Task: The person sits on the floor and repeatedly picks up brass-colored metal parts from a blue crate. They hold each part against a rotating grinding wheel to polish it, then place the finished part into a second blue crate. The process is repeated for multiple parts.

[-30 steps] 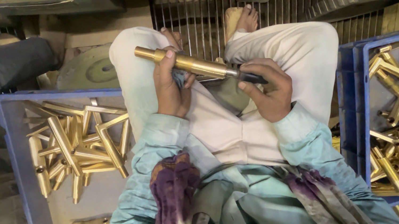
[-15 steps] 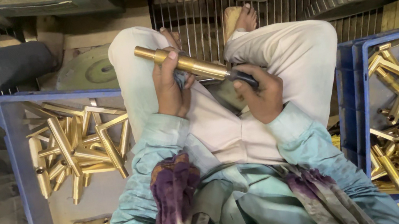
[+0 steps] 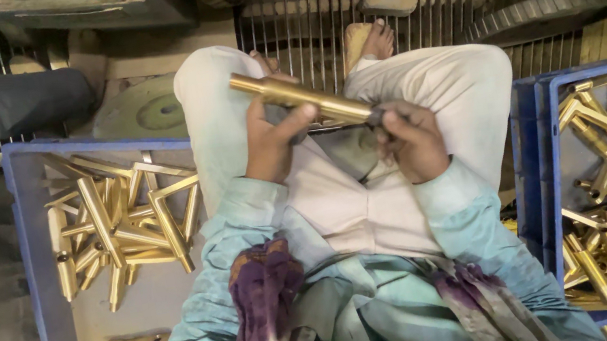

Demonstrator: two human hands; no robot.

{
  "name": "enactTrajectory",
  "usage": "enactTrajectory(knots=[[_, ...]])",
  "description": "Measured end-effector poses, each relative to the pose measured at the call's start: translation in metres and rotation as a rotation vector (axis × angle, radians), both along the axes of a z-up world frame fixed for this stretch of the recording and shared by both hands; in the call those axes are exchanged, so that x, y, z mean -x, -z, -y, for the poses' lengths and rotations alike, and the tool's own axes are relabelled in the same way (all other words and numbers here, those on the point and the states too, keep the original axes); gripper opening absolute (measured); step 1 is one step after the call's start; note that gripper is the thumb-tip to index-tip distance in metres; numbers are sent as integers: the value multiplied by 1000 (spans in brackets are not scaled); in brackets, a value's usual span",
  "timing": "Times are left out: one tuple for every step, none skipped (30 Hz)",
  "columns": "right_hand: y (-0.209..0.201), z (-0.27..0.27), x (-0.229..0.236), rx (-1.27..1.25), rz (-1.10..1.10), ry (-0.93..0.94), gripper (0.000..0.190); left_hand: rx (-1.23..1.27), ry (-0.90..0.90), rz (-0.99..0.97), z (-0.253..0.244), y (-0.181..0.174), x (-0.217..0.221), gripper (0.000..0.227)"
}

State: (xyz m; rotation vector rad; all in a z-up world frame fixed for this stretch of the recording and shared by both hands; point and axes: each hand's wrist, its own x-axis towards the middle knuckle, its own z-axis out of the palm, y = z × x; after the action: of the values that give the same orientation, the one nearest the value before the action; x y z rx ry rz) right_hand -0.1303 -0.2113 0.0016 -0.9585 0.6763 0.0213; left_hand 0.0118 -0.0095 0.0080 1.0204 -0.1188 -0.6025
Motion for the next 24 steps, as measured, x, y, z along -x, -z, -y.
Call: enactTrajectory(knots=[[0,6,3,-18,-6,43,34,-28,44,132,-2,-3,1,51],[-2,11,7,-11,47,51,33,-8,75,112,-5,-6,3,57],[-5,17,12,-2,102,57,34,13,104,94,-7,-9,4,63],[-8,23,17,7,156,63,34,35,133,77,-9,-12,4,69],[-11,26,23,24,188,73,35,91,142,21,-13,-16,5,72],[-16,29,31,40,220,84,36,147,151,-34,-18,-19,6,75],[-21,32,36,58,257,95,38,205,161,-85,-20,-23,5,78],[-26,34,41,69,270,93,38,249,170,-78,-23,-27,3,71],[-31,37,46,80,280,95,39,292,181,-75,-25,-30,1,64],[-35,37,51,92,290,97,40,336,192,-72,-25,-34,-1,58],[-39,37,54,110,288,94,40,306,175,-123,-24,-38,-2,51],[-42,36,57,129,287,90,40,277,158,-175,-23,-42,-3,45],[-46,36,60,148,285,89,40,248,142,-226,-21,-45,-5,41],[-49,35,61,166,269,77,39,187,154,-166,-21,-49,-6,38],[-51,33,62,183,254,65,39,125,164,-106,-22,-53,-6,36],[-53,32,62,200,239,53,38,63,174,-46,-23,-56,-6,34],[-54,30,62,210,226,49,38,12,174,-4,-24,-59,-7,33],[-55,29,61,220,212,45,38,-39,175,37,-26,-61,-8,33],[-56,28,59,230,200,42,37,-91,175,79,-28,-63,-9,32],[-57,28,57,270,200,20,37,-132,178,98,-30,-64,-9,31],[-60,27,56,306,195,-1,37,-176,182,112,-33,-65,-9,29],[-63,27,54,343,189,-22,36,-220,187,127,-35,-66,-8,28],[-67,28,51,397,151,-49,35,-187,190,157,-36,-65,-8,24],[-72,29,46,450,113,-76,34,-153,193,187,-36,-64,-9,21]])
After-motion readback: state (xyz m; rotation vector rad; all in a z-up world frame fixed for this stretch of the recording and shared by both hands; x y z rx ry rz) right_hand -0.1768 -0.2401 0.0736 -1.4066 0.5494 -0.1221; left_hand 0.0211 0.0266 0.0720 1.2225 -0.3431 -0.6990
